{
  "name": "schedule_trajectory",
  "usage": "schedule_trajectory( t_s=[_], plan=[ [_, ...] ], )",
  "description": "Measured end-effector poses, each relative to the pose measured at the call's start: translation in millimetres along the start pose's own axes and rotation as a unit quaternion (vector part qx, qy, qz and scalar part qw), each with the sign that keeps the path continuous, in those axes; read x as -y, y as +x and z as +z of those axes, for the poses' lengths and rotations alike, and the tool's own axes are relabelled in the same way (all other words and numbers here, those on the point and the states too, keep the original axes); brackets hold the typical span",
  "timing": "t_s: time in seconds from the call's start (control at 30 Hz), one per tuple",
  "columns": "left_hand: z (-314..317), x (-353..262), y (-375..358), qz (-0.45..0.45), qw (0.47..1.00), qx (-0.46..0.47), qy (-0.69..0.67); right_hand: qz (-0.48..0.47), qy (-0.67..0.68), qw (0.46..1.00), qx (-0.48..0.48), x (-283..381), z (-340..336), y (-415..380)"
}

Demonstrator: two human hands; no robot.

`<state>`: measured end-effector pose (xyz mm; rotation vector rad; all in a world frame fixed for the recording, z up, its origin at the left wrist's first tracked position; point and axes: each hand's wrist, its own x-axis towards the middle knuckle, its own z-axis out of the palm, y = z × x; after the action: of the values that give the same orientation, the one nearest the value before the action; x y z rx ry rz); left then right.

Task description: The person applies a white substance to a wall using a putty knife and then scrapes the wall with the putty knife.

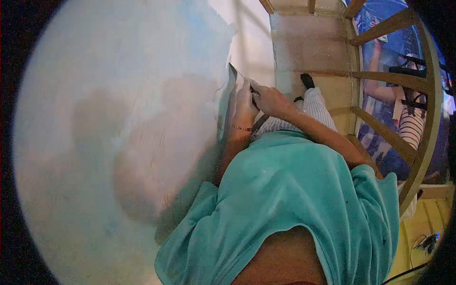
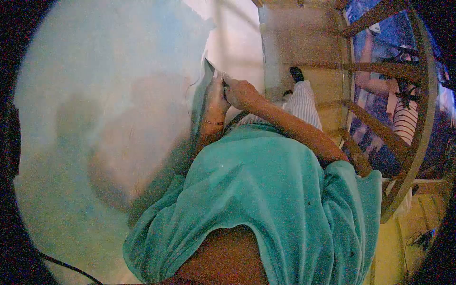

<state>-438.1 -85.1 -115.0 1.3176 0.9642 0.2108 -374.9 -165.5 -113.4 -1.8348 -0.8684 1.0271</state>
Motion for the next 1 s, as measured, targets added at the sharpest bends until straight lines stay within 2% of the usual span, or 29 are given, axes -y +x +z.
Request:
schedule_trajectory(
  t_s=[0.07, 0.13, 0.2, 0.27, 0.37, 0.47, 0.57, 0.67, 0.77, 0.87, 1.0],
  plan=[
    [8, -13, -1, -0.162, 0.957, -0.054, -0.233, 0.030, 0.000, 0.999, 0.025, 8, -7, -2],
    [-1, -6, -2, -0.077, 0.995, -0.002, -0.065, 0.015, -0.001, 1.000, 0.008, 7, -3, -2],
    [1, -9, -3, -0.077, 0.996, -0.009, -0.042, 0.015, 0.000, 1.000, 0.002, 7, -4, -2],
    [10, -20, -5, -0.159, 0.970, -0.074, -0.167, 0.029, 0.002, 1.000, 0.005, 9, -4, -3],
    [0, -7, -1, -0.121, 0.978, -0.063, -0.161, 0.012, -0.007, 1.000, -0.014, 5, 7, -2],
    [10, -28, -12, -0.109, 0.985, -0.051, -0.120, -0.007, -0.020, 1.000, -0.016, 5, 1, 0],
    [0, -11, -4, -0.150, 0.977, -0.040, -0.144, -0.002, -0.025, 1.000, -0.005, 15, -6, -4],
    [5, -15, -8, -0.143, 0.970, -0.060, -0.189, -0.030, -0.029, 0.999, -0.011, 7, -4, 0],
    [0, -14, -7, -0.151, 0.964, -0.041, -0.217, 0.003, -0.031, 0.999, 0.010, 11, -2, 2],
    [-5, 7, 11, -0.136, 0.954, -0.062, -0.260, -0.017, -0.022, 0.999, 0.016, 14, -8, 0],
    [-1, -1, 11, -0.171, 0.949, -0.074, -0.254, -0.027, -0.024, 0.999, 0.015, 4, -3, 8]
  ],
)
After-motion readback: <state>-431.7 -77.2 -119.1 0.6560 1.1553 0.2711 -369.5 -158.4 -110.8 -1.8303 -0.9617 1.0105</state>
